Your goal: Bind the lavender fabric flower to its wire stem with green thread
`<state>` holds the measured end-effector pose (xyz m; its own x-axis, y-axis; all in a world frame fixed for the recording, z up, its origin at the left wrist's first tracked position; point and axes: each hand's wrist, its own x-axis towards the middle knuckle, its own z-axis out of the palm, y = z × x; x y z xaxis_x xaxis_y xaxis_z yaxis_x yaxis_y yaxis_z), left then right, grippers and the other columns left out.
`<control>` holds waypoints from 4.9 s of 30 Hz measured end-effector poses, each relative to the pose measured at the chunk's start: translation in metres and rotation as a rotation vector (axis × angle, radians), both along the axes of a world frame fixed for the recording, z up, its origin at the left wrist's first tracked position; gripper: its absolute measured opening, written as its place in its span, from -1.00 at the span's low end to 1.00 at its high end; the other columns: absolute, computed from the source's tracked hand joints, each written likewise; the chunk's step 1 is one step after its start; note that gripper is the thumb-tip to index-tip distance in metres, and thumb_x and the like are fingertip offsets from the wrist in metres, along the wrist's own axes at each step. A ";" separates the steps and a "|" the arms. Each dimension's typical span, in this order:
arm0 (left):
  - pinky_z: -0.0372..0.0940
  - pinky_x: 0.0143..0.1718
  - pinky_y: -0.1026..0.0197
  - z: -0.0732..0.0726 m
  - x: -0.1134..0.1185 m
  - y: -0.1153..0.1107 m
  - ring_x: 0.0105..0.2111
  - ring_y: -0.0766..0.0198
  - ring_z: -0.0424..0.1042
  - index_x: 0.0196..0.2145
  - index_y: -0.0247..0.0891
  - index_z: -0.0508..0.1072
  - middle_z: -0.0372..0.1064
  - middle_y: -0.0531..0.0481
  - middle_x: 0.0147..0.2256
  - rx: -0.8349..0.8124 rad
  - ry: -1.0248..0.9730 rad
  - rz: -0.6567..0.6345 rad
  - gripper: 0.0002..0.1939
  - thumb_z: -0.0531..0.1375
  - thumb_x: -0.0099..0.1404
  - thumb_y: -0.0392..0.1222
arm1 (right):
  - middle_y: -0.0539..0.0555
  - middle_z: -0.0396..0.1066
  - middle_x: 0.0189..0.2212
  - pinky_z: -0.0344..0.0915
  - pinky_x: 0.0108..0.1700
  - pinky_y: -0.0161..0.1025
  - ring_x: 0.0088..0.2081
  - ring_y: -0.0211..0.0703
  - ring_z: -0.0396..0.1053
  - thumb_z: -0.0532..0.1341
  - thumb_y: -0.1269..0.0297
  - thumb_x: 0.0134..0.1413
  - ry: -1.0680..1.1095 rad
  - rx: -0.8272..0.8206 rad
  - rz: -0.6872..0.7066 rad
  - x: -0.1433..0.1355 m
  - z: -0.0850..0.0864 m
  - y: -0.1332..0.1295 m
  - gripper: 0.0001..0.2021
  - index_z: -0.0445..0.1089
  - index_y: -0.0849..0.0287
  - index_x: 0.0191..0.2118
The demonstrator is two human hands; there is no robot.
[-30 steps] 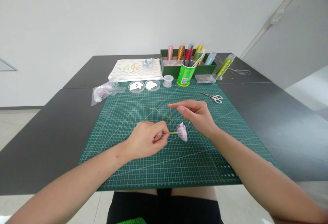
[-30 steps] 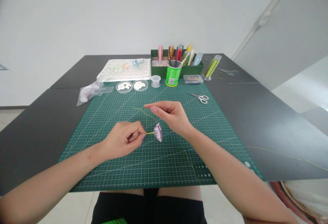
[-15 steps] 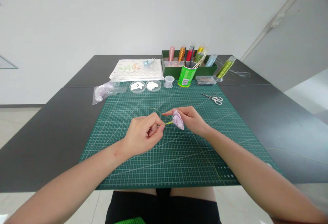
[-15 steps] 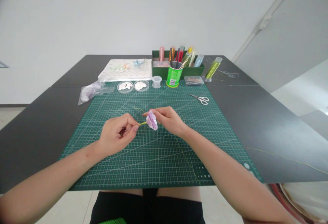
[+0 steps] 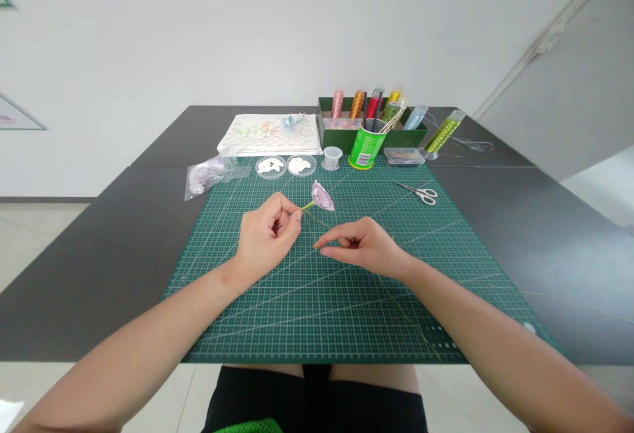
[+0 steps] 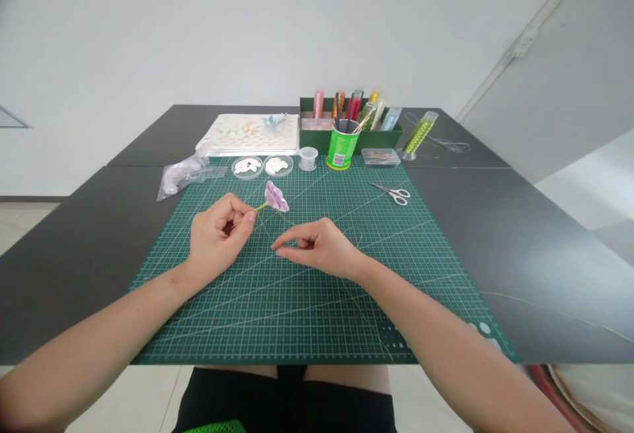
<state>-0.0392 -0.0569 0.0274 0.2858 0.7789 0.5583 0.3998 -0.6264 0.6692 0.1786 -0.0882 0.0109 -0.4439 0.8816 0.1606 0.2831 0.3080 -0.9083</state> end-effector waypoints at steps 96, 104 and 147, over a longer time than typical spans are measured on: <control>0.03 -0.59 0.34 -0.012 0.010 0.000 -0.64 0.42 0.11 -0.46 -0.22 0.34 0.17 0.19 -0.64 -0.475 -0.230 -0.188 -0.78 0.18 0.32 -0.13 | -0.02 0.40 -0.55 0.20 -0.53 -0.37 -0.56 -0.35 0.27 0.27 0.47 0.27 -0.139 0.811 -0.373 -0.025 -0.002 -0.020 -0.89 0.56 0.23 -0.27; 0.03 -0.52 0.33 -0.010 0.007 -0.007 -0.61 0.43 0.20 -0.43 -0.22 0.32 0.26 0.20 -0.58 -0.234 0.315 -0.265 -0.87 0.13 0.30 -0.30 | 0.03 0.48 -0.47 0.31 -0.48 -0.38 -0.51 -0.33 0.37 0.27 0.47 0.29 -0.214 0.970 -0.342 -0.008 0.012 -0.016 -0.91 0.54 0.22 -0.22; -0.01 -0.56 0.29 -0.004 0.000 0.012 -0.64 0.40 0.00 -0.47 -0.19 0.31 0.03 0.21 -0.65 -0.249 -0.159 -0.028 -0.80 0.18 0.31 -0.18 | -0.18 0.02 -0.74 -0.03 -0.55 -0.32 -0.66 -0.37 -0.04 0.25 0.24 0.25 -0.116 0.165 -0.126 -0.004 -0.004 -0.002 -0.81 0.55 0.14 -0.37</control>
